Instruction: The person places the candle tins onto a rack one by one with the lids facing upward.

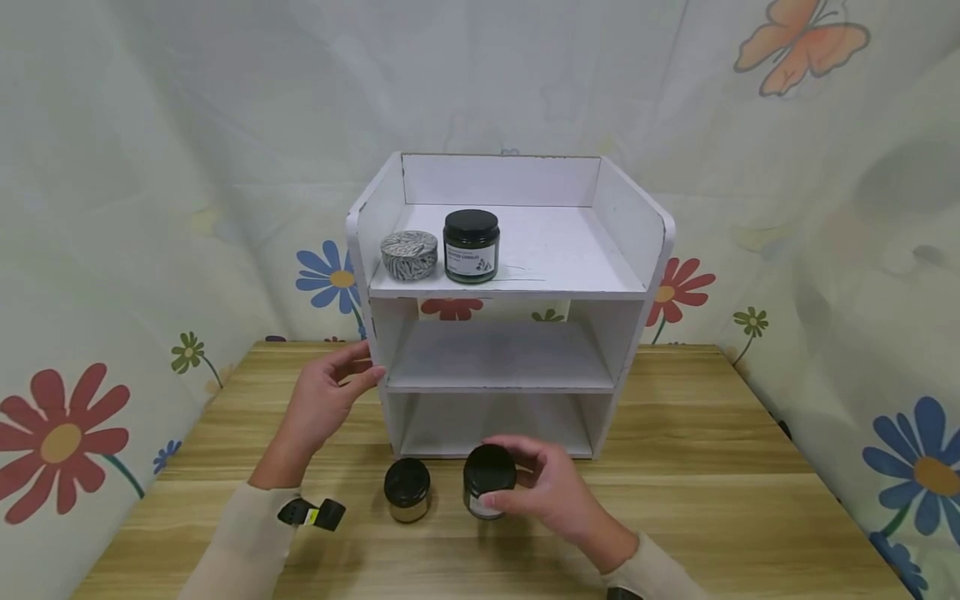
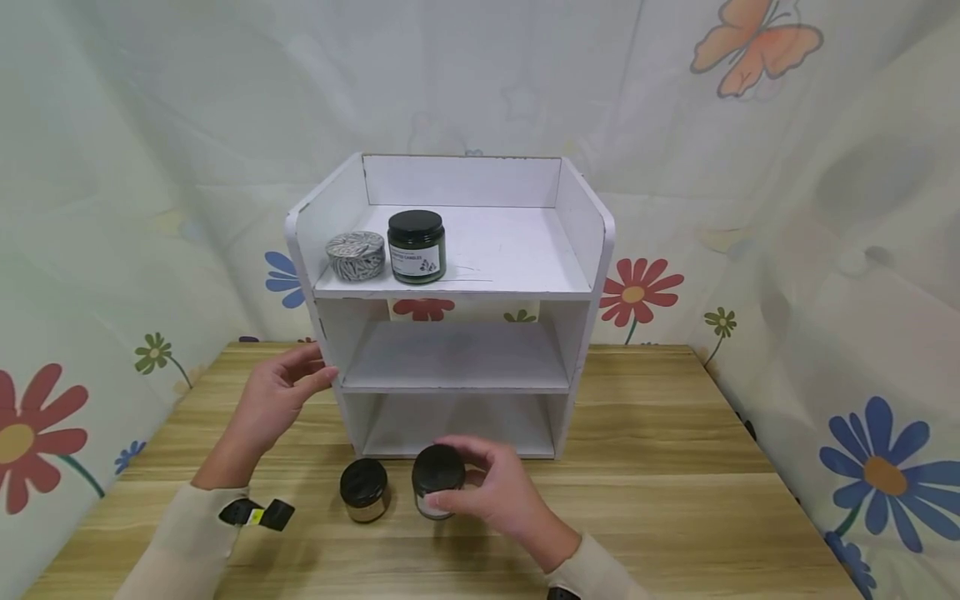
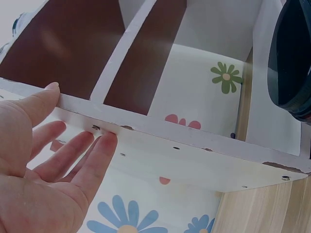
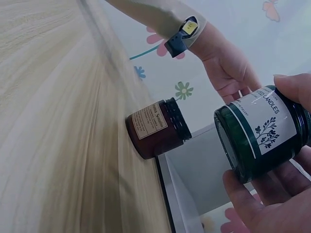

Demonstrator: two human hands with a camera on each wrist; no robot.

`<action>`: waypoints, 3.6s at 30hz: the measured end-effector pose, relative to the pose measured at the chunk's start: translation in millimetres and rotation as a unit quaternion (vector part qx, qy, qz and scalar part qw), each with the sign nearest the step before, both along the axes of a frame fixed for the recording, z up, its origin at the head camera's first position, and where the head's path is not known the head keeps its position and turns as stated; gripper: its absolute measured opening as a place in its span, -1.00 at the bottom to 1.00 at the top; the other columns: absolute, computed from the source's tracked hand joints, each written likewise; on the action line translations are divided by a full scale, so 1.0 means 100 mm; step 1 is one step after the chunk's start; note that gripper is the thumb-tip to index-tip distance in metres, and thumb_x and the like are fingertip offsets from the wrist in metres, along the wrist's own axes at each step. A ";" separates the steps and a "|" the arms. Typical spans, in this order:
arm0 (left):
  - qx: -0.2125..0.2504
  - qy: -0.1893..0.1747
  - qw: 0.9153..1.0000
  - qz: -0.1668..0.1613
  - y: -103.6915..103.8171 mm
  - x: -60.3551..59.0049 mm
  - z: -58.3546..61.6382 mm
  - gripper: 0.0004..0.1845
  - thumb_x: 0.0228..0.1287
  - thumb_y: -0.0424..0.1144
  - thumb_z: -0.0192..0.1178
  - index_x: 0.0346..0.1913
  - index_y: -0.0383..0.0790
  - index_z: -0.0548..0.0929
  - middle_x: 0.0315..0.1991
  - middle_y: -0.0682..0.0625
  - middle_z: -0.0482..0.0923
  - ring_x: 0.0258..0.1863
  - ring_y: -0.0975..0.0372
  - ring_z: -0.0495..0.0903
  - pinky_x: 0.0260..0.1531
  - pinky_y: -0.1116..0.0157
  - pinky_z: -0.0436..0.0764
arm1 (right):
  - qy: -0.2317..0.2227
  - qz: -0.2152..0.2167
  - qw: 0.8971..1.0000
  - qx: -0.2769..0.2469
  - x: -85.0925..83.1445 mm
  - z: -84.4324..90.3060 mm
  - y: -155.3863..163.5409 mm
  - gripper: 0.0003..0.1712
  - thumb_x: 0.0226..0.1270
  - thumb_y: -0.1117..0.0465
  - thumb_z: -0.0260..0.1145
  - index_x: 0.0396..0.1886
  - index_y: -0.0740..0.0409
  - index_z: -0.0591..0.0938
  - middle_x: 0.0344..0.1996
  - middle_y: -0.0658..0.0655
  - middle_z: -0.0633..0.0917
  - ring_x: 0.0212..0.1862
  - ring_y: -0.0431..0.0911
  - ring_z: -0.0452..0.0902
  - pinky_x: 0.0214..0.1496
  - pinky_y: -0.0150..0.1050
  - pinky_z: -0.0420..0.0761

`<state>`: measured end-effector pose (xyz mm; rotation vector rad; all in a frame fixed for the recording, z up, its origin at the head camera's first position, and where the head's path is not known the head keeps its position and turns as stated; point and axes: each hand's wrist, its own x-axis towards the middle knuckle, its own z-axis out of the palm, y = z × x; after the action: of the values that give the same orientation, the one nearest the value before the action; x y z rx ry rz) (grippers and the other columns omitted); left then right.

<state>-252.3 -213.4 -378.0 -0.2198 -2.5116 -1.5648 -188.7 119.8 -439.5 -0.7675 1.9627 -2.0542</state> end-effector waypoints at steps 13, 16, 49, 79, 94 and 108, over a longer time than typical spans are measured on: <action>0.004 -0.002 1.000 -0.005 0.00 0.00 0.00 -0.31 0.33 0.17 0.33 0.45 0.00 0.50 0.40 -0.04 0.51 0.31 -0.01 0.57 0.30 -0.12 0.57 | 0.002 -0.011 1.000 0.004 -0.02 0.10 -0.02 -0.30 0.07 0.34 0.63 0.25 0.28 0.62 0.19 0.36 0.66 0.02 -0.14 0.73 0.07 -0.30 0.74; 0.004 -0.003 1.000 -0.004 0.00 0.00 0.00 -0.31 0.33 0.17 0.33 0.45 -0.01 0.51 0.40 -0.05 0.51 0.31 -0.02 0.57 0.30 -0.13 0.56 | 0.006 -0.011 1.000 0.002 -0.02 0.12 -0.03 -0.31 0.07 0.33 0.63 0.25 0.26 0.62 0.18 0.36 0.67 0.01 -0.14 0.73 0.07 -0.30 0.74; 0.000 -0.018 1.000 -0.004 0.00 0.02 0.02 -0.29 0.33 0.19 0.32 0.47 0.05 0.47 0.43 -0.04 0.48 0.35 -0.04 0.54 0.25 -0.11 0.61 | 0.035 -0.031 0.999 0.002 -0.07 0.37 -0.10 -0.27 0.06 0.29 0.65 0.27 0.30 0.61 0.16 0.29 0.71 -0.01 -0.12 0.75 0.09 -0.29 0.74; 0.003 -0.022 1.000 0.000 0.01 0.02 0.02 -0.30 0.32 0.20 0.32 0.47 0.09 0.48 0.42 -0.02 0.49 0.34 -0.03 0.54 0.26 -0.12 0.60 | 0.020 -0.045 0.999 -0.010 -0.10 0.59 -0.08 -0.32 0.07 0.26 0.65 0.25 0.14 0.65 0.12 0.27 0.69 -0.06 -0.03 0.75 0.00 -0.22 0.78; -0.004 -0.010 1.000 -0.003 -0.01 0.01 0.02 -0.31 0.34 0.19 0.31 0.46 0.05 0.50 0.40 -0.05 0.51 0.32 -0.03 0.57 0.25 -0.13 0.61 | 0.033 -0.043 0.998 -0.008 -0.11 0.72 -0.06 -0.32 0.06 0.26 0.65 0.23 0.20 0.66 0.09 0.28 0.72 -0.09 -0.07 0.77 -0.06 -0.25 0.78; 0.002 -0.013 1.000 -0.003 0.00 0.01 0.02 -0.33 0.33 0.19 0.31 0.45 0.07 0.50 0.40 -0.02 0.51 0.32 -0.01 0.56 0.25 -0.11 0.61 | 0.039 -0.054 0.998 0.014 -0.10 0.82 -0.03 -0.36 0.07 0.27 0.64 0.20 0.17 0.68 0.10 0.29 0.71 -0.09 -0.03 0.78 -0.05 -0.23 0.79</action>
<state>-251.0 -213.1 -376.5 -0.2085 -2.5306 -1.5851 -199.2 116.8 -357.1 -0.7626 2.1141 -2.0797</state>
